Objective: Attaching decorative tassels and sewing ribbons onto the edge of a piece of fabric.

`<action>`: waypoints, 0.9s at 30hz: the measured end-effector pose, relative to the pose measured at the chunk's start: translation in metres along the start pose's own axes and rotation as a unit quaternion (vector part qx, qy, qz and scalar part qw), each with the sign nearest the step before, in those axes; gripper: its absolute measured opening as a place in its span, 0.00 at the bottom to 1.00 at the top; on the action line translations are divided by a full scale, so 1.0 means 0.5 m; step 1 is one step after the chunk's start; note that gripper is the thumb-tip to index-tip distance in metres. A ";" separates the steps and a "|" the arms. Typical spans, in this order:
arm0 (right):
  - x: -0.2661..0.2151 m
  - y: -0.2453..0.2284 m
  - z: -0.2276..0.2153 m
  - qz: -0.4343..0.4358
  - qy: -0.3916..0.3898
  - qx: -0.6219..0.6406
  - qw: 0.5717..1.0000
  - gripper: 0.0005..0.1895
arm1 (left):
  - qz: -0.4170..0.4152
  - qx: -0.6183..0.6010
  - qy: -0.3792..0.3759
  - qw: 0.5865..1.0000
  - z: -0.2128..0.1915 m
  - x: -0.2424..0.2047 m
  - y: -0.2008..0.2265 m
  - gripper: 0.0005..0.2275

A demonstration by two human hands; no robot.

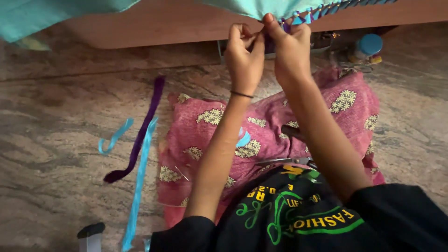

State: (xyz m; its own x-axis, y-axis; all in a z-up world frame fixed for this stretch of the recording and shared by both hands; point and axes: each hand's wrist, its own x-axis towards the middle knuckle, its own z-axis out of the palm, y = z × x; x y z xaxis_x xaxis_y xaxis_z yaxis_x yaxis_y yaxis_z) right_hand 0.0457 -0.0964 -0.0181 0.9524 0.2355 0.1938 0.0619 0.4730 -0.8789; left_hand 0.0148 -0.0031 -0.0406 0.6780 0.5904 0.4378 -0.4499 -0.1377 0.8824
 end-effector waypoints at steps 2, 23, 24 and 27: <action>-0.019 0.006 0.010 -0.066 0.042 -0.093 0.993 0.10 | 0.022 -0.033 -0.059 0.997 -0.023 0.011 0.029 0.12; -0.184 0.050 -0.056 -0.225 -0.017 -0.452 0.863 0.17 | 0.056 0.105 -0.205 0.971 -0.042 0.056 0.036 0.10; -0.207 0.079 -0.090 -0.216 -0.021 -0.452 0.865 0.17 | 0.047 0.108 -0.203 0.972 -0.039 0.053 0.041 0.10; -0.275 0.144 -0.162 -0.150 -0.163 -0.431 0.875 0.14 | 0.133 0.026 -0.169 0.976 -0.038 0.049 0.034 0.12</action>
State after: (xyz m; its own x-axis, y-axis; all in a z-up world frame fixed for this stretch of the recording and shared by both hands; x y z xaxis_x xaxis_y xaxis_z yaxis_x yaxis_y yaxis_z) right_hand -0.0568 -0.1638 -0.1432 0.7276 0.5072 0.4619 0.6301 -0.2278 -0.7423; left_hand 0.0127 0.0240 -0.0183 0.6981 0.2322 0.6773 -0.6123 -0.2966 0.7329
